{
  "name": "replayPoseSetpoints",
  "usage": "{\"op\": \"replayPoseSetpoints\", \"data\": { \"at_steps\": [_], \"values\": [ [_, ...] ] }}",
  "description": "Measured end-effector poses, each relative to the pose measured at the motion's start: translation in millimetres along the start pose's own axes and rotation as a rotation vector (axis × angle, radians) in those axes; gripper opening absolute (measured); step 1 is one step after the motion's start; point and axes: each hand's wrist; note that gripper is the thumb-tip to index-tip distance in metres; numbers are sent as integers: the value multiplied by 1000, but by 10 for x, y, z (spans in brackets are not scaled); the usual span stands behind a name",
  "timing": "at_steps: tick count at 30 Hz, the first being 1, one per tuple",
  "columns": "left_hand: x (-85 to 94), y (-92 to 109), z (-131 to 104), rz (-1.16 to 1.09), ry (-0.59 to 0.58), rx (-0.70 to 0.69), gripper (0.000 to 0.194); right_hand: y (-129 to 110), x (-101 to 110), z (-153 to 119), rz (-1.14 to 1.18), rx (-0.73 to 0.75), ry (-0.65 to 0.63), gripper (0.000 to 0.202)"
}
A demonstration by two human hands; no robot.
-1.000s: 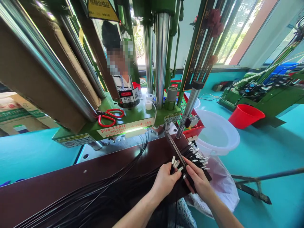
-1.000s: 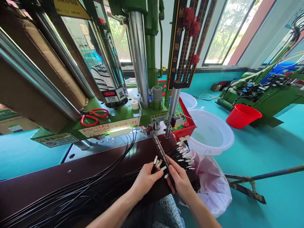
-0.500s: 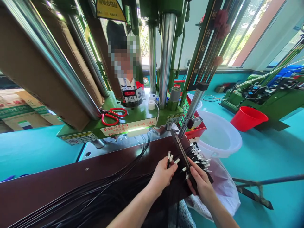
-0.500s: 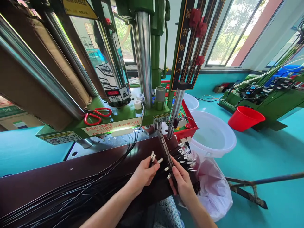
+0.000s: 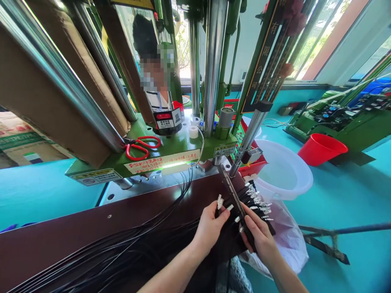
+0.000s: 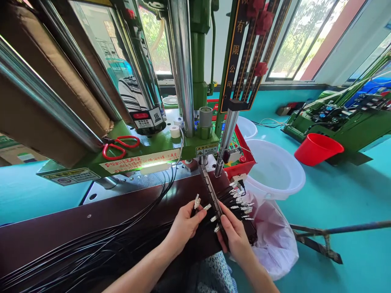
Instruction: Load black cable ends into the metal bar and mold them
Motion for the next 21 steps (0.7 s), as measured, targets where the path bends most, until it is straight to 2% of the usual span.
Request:
{"op": "replayPoseSetpoints", "data": {
  "at_steps": [3,6,12,17,21],
  "values": [
    [5,13,16,81,-10,-45,25,-8,-8,-11,2,4,-1,56],
    [6,42,8,69,11,-40,27,0,5,-11,-27,24,-26,54],
    [20,48,-4,139,1,-62,22,77,50,-1,-135,74,-83,55],
    [49,23,19,255,0,-132,20,103,-7,1,-261,110,-97,57],
    [91,54,35,243,-14,-185,23,76,-17,-1,-202,76,-72,58]
  ]
}}
Point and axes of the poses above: each hand's wrist, its own z-axis towards the middle knuckle, its own x-axis out of the back of the hand, y = z × x, and after that the axes turned 2 degrees about x, right-handed
